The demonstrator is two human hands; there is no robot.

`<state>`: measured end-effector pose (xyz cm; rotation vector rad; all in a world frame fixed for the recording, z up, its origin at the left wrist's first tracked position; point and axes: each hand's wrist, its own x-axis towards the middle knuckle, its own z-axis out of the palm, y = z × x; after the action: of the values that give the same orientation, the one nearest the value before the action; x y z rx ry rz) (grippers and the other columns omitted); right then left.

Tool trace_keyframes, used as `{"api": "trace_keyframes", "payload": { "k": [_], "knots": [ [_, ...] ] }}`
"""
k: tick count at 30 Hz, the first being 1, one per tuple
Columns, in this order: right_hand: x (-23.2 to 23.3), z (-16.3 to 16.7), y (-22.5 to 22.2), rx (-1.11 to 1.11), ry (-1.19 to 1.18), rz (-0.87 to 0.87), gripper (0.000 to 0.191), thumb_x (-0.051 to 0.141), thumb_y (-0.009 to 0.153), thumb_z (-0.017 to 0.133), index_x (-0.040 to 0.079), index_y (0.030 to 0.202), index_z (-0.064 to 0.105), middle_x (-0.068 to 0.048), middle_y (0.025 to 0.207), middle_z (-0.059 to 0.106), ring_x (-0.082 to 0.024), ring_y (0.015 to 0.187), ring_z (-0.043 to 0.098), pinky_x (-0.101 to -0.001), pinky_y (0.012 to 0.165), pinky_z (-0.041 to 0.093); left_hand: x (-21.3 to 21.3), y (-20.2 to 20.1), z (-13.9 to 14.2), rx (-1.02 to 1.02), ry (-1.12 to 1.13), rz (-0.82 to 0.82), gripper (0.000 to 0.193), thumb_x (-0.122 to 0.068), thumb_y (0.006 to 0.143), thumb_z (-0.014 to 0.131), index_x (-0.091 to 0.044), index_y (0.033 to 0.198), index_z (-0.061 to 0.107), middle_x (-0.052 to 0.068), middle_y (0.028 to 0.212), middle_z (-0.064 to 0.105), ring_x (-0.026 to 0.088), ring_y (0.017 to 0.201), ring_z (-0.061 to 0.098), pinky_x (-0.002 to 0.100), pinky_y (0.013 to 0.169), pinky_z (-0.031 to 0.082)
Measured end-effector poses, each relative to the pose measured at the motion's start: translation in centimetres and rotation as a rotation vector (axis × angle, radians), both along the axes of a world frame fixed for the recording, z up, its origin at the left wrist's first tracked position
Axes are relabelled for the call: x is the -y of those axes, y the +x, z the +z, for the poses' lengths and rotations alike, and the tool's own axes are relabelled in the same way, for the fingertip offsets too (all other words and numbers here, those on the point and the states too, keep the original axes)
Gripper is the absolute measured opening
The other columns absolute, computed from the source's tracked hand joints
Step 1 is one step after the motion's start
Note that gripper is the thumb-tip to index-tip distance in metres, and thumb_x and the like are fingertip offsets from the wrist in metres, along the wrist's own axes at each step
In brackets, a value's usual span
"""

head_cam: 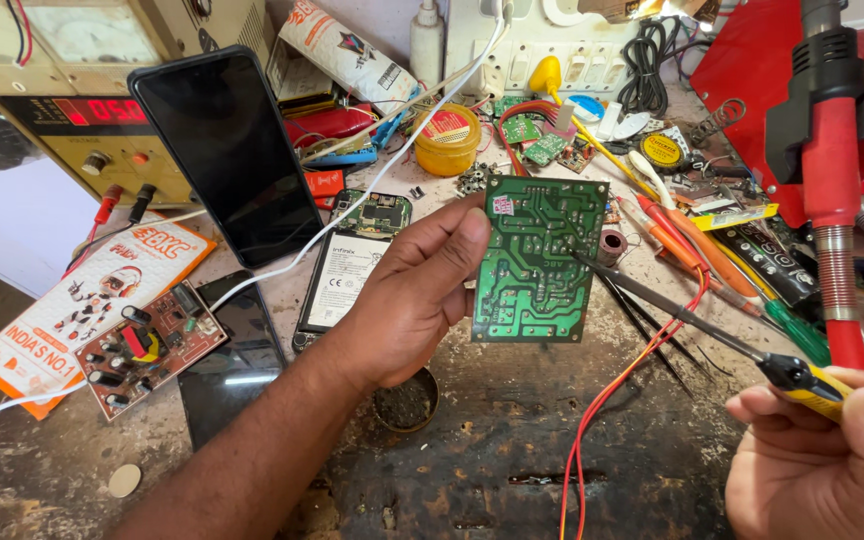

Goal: The person uses a multimeter probe to test points on a green circuit board, then tests a ribbon cable with multimeter leads. They connect the ribbon cable to a small brown circuit board and place it on the workbench.

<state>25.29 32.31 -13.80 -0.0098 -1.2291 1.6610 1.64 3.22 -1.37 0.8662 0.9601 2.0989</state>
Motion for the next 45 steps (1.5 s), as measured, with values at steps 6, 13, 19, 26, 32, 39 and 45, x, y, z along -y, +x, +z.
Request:
{"api": "trace_keyframes", "payload": {
  "k": [6, 13, 19, 26, 32, 39, 45],
  "knots": [
    [0.7, 1.0, -0.3, 0.012, -0.014, 0.001, 0.021, 0.019, 0.118, 0.055, -0.001, 0.117, 0.054, -0.023, 0.106, 0.070, -0.034, 0.084, 0.071, -0.0517, 0.083, 0.060, 0.1, 0.0, 0.1, -0.026, -0.004, -0.006, 0.048, -0.030, 0.113, 0.045, -0.001, 0.150, 0.050, 0.009, 0.131, 0.066, 0.016, 0.117, 0.065, 0.040, 0.100, 0.057],
    [0.5, 1.9, -0.4, 0.022, -0.043, 0.072, 0.021, 0.017, 0.119, 0.052, -0.002, 0.111, 0.055, -0.023, 0.103, 0.070, -0.033, 0.084, 0.071, -0.0513, 0.083, 0.059, 0.1, 0.2, 0.5, -0.048, -0.024, -0.015, 0.049, -0.030, 0.112, 0.045, -0.001, 0.151, 0.048, 0.009, 0.132, 0.066, 0.016, 0.119, 0.065, 0.040, 0.103, 0.057],
    [0.8, 2.0, -0.4, 0.034, -0.091, 0.089, 0.026, 0.020, 0.121, 0.052, -0.002, 0.109, 0.056, -0.021, 0.103, 0.071, -0.030, 0.087, 0.071, -0.0480, 0.082, 0.057, 0.2, 0.3, 0.6, -0.063, -0.013, -0.026, 0.050, -0.031, 0.112, 0.046, 0.000, 0.152, 0.048, 0.008, 0.132, 0.066, 0.015, 0.120, 0.064, 0.039, 0.104, 0.055],
    [0.8, 1.9, -0.1, 0.012, -0.140, 0.080, 0.023, 0.022, 0.121, 0.055, 0.000, 0.112, 0.058, -0.020, 0.104, 0.071, -0.029, 0.088, 0.071, -0.0484, 0.084, 0.059, 0.1, 0.6, 0.4, -0.013, 0.023, -0.011, 0.047, -0.029, 0.113, 0.047, 0.000, 0.149, 0.051, 0.008, 0.129, 0.067, 0.014, 0.116, 0.065, 0.037, 0.099, 0.056],
    [0.4, 1.7, -0.1, -0.006, -0.101, 0.100, 0.025, 0.022, 0.122, 0.057, -0.001, 0.111, 0.057, -0.021, 0.105, 0.071, -0.030, 0.087, 0.072, -0.0487, 0.083, 0.060, 0.0, 0.5, 0.3, -0.004, 0.014, -0.008, 0.046, -0.029, 0.113, 0.046, 0.000, 0.148, 0.051, 0.008, 0.128, 0.067, 0.015, 0.115, 0.066, 0.037, 0.098, 0.056],
    [0.5, 2.0, -0.1, 0.008, -0.092, 0.092, 0.024, 0.020, 0.120, 0.056, -0.001, 0.109, 0.056, -0.022, 0.103, 0.071, -0.031, 0.087, 0.072, -0.0493, 0.084, 0.060, -0.1, 0.5, 0.5, -0.024, 0.006, -0.015, 0.047, -0.029, 0.112, 0.046, 0.000, 0.149, 0.050, 0.009, 0.129, 0.067, 0.016, 0.116, 0.066, 0.038, 0.100, 0.057],
    [0.8, 2.3, -0.2, 0.028, -0.079, 0.056, 0.022, 0.020, 0.117, 0.057, -0.001, 0.110, 0.057, -0.022, 0.103, 0.071, -0.031, 0.087, 0.072, -0.0491, 0.083, 0.060, -0.1, 0.6, 0.6, -0.024, 0.008, -0.027, 0.047, -0.028, 0.113, 0.046, 0.001, 0.149, 0.050, 0.009, 0.130, 0.066, 0.016, 0.117, 0.066, 0.039, 0.101, 0.057]
  ]
}}
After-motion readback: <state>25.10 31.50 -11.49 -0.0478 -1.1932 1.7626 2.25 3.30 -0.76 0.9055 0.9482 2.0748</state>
